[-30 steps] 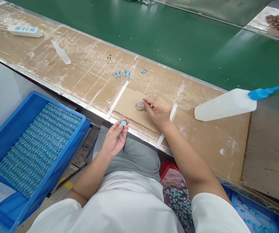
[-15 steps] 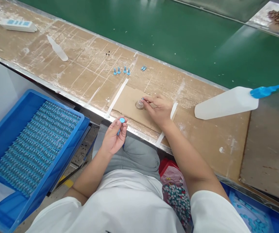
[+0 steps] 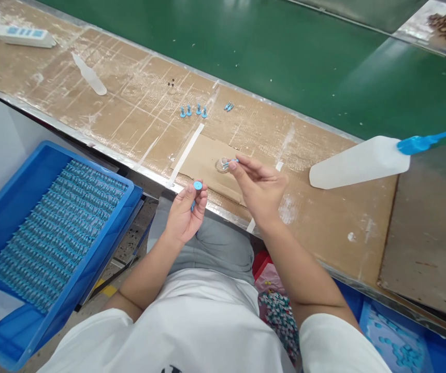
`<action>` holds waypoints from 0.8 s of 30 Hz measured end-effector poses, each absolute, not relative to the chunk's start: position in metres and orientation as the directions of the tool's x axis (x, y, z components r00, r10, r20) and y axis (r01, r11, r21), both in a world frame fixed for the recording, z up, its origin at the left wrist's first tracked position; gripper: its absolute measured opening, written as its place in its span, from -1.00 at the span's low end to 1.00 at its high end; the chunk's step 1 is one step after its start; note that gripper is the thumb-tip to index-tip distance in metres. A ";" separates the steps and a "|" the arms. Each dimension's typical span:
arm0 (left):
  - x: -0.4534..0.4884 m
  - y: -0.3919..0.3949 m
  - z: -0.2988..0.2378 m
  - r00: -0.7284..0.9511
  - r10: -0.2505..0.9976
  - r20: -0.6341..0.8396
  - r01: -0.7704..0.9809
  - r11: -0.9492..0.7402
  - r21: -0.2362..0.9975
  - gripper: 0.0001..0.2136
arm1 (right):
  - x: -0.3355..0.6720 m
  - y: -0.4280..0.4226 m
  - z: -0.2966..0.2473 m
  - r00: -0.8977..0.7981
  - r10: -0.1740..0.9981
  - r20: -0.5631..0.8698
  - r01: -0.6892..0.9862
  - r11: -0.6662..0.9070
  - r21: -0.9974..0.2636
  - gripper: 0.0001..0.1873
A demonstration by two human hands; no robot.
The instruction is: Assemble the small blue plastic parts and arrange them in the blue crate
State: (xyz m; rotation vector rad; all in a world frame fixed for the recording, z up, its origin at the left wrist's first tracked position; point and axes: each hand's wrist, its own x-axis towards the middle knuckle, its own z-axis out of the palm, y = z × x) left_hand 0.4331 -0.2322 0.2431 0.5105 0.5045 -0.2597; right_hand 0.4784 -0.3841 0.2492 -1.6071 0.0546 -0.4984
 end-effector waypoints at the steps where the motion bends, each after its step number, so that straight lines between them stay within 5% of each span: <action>1: 0.432 -0.233 0.245 0.857 -0.116 -0.501 0.354 0.839 0.412 -0.86 | 0.468 -0.377 0.255 0.902 -0.334 0.274 0.264 -0.074 -0.962 -0.70; 11: 0.419 -0.237 0.253 0.916 -0.090 -0.391 0.305 0.790 0.532 -0.73 | 0.421 -0.339 0.258 0.900 -0.346 0.266 0.290 0.019 -0.957 -0.77; 24: 0.414 -0.233 0.256 0.925 -0.080 -0.371 0.272 0.821 0.502 -0.72 | 0.417 -0.336 0.258 0.877 -0.353 0.327 0.319 -0.082 -0.944 -0.78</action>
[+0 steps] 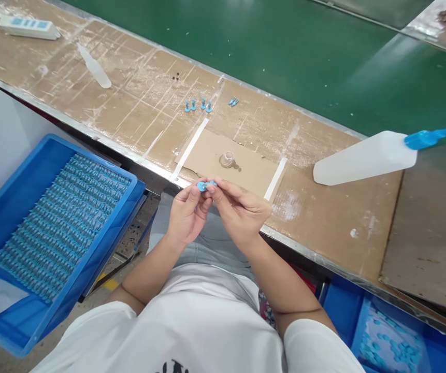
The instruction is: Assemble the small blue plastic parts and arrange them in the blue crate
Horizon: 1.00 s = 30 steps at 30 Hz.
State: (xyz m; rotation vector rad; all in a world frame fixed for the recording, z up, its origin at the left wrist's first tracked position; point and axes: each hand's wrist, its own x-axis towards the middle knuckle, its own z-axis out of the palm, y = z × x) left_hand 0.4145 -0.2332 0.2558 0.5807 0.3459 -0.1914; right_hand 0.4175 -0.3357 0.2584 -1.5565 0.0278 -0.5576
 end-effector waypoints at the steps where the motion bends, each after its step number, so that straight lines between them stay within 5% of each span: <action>1: 0.415 -0.233 0.256 0.919 -0.077 -0.386 0.278 0.820 0.500 -0.72 | 0.418 -0.336 0.258 0.874 -0.350 0.336 0.326 -0.088 -0.941 -0.78; 30: 0.416 -0.227 0.249 0.931 -0.018 -0.364 0.239 0.783 0.574 -0.67 | 0.414 -0.336 0.259 0.881 -0.268 0.391 0.364 -0.146 -0.920 -0.76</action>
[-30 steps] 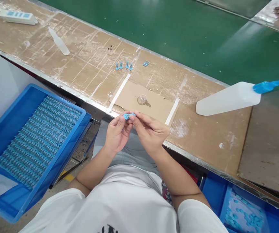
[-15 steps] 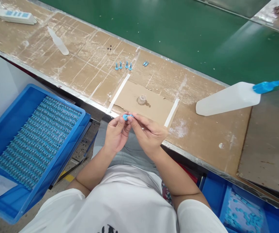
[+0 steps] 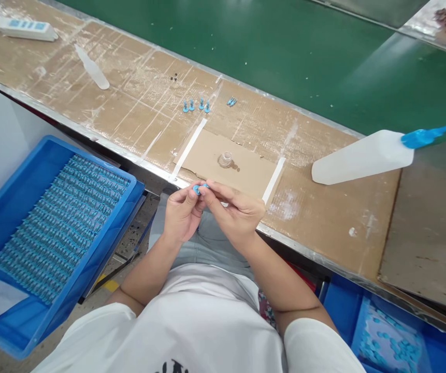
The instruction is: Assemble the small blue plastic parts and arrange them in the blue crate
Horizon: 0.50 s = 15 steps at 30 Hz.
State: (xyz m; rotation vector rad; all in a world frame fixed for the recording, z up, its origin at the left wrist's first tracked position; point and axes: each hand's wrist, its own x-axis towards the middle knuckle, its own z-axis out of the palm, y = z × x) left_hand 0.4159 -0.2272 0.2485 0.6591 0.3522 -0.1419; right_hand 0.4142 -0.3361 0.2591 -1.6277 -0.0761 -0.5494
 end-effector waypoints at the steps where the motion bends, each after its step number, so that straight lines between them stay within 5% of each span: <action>1: 0.416 -0.227 0.249 0.935 -0.015 -0.355 0.232 0.782 0.579 -0.68 | 0.414 -0.337 0.259 0.881 -0.272 0.387 0.360 -0.148 -0.921 -0.76; 15: 0.413 -0.227 0.254 0.934 -0.041 -0.355 0.252 0.779 0.575 -0.65 | 0.419 -0.355 0.261 0.904 -0.169 0.392 0.378 -0.111 -0.919 -0.77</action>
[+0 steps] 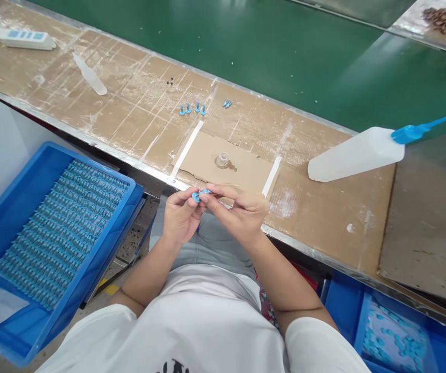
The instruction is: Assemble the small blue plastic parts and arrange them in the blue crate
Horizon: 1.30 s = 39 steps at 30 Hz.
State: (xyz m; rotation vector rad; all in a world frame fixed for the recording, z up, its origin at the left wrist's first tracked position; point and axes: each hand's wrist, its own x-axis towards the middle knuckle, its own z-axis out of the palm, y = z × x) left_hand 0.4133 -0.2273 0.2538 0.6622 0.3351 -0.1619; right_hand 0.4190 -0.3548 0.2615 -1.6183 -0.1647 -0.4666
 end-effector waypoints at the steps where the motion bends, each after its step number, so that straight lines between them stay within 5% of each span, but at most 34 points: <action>1: 0.413 -0.227 0.254 0.936 -0.043 -0.350 0.251 0.779 0.575 -0.65 | 0.420 -0.356 0.262 0.906 -0.160 0.392 0.379 -0.107 -0.919 -0.77; 18: 0.409 -0.227 0.251 0.950 -0.058 -0.306 0.241 0.757 0.608 -0.66 | 0.423 -0.357 0.267 0.948 -0.160 0.275 0.276 -0.014 -0.961 -0.67; 39: 0.406 -0.217 0.250 0.983 -0.023 -0.181 0.128 0.794 0.595 -0.78 | 0.423 -0.341 0.276 1.000 0.008 0.026 0.024 0.185 -0.982 -0.66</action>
